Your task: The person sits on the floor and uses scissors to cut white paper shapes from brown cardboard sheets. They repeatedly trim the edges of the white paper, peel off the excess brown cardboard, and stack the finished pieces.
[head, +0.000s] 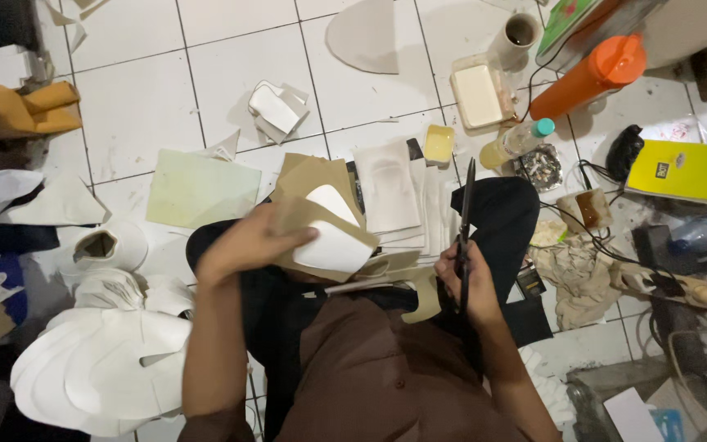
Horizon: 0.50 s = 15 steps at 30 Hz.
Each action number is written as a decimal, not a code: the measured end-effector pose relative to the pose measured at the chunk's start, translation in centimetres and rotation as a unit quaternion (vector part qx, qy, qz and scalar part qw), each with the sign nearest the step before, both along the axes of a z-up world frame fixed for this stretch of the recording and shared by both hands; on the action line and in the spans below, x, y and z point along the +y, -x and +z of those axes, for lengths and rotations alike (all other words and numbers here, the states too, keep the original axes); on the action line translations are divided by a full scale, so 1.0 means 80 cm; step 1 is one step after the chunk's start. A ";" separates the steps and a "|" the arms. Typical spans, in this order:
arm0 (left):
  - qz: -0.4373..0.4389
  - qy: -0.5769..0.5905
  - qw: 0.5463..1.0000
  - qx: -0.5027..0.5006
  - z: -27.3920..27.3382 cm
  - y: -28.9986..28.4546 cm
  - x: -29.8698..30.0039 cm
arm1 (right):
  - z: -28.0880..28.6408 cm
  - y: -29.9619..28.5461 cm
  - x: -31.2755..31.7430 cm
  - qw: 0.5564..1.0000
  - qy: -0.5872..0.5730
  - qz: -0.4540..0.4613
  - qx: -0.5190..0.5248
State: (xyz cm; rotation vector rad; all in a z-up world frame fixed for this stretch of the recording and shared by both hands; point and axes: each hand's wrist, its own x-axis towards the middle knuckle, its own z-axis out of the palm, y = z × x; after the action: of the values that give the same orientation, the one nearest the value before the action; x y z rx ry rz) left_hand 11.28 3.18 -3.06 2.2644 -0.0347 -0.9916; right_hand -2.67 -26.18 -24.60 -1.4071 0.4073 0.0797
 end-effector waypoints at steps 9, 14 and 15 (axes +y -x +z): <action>0.384 0.394 0.818 -0.167 -0.052 0.046 0.026 | 0.098 -0.058 0.064 0.966 -0.187 0.138 -0.110; 0.348 0.468 0.803 -0.120 -0.066 0.064 -0.023 | 0.138 -0.098 0.094 0.988 -0.099 0.007 -0.121; 0.330 0.549 0.761 -0.103 -0.091 0.068 -0.019 | 0.167 -0.101 0.104 0.989 -0.090 -0.049 -0.107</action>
State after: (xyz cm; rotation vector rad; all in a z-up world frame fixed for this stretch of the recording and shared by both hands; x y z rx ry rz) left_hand 5.84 1.63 -10.32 1.1000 0.0709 -0.1770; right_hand 5.39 -17.85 -11.27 -1.2011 0.2832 -0.1123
